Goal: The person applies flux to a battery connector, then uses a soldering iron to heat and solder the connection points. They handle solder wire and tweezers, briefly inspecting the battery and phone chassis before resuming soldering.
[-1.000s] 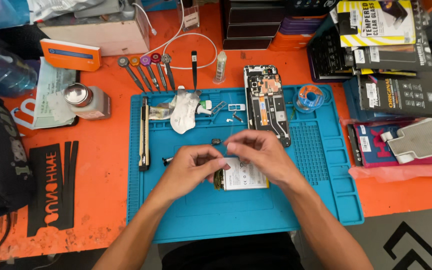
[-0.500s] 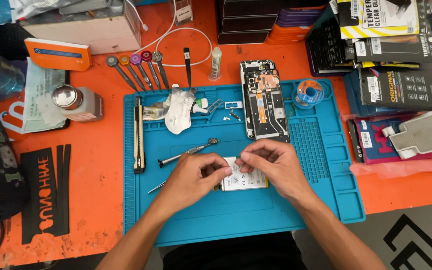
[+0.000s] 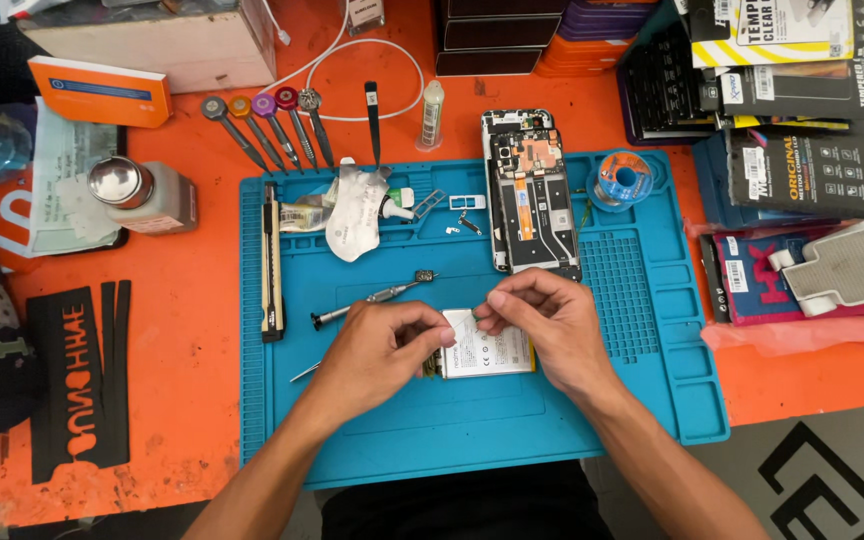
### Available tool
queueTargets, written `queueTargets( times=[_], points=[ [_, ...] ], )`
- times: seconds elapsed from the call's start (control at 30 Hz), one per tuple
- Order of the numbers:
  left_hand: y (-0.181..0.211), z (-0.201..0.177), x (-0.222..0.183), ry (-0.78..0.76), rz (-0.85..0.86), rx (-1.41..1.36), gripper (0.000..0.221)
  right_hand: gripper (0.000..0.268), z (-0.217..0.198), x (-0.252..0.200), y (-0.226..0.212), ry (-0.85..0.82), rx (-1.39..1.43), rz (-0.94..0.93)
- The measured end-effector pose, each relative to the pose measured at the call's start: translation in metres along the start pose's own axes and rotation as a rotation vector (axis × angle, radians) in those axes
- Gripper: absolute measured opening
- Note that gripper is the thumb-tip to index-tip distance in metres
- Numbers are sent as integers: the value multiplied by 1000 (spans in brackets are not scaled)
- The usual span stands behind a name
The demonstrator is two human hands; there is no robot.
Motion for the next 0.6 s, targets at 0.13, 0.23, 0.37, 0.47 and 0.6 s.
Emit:
queueTargets(
  times=[0.13, 0.23, 0.37, 0.47, 0.6],
  points=[
    [3, -1, -1, -48, 4, 59, 14, 9, 0, 1, 2, 16, -4, 0],
    [6, -3, -2, -73, -10, 61, 16, 10, -3, 2, 5, 36, 32, 4],
    [12, -5, -5, -126, -36, 63, 17, 11, -7, 2, 1, 80, 76, -9],
    [7, -5, -5, -175, -55, 81, 16, 11, -11, 3, -1, 116, 63, -30],
    [11, -5, -5, -220, -53, 127, 17, 12, -15, 4, -3, 152, 33, -73]
  ],
)
Point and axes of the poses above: each hand's wrist, its own x-axis towards the middle knuckle, its own z-axis out of the palm, y = z × x, the point moved 1 cm from there along x, towards the middle knuckle, and after that the axes turned 14 degrees about -y, right-handed, at the moved point
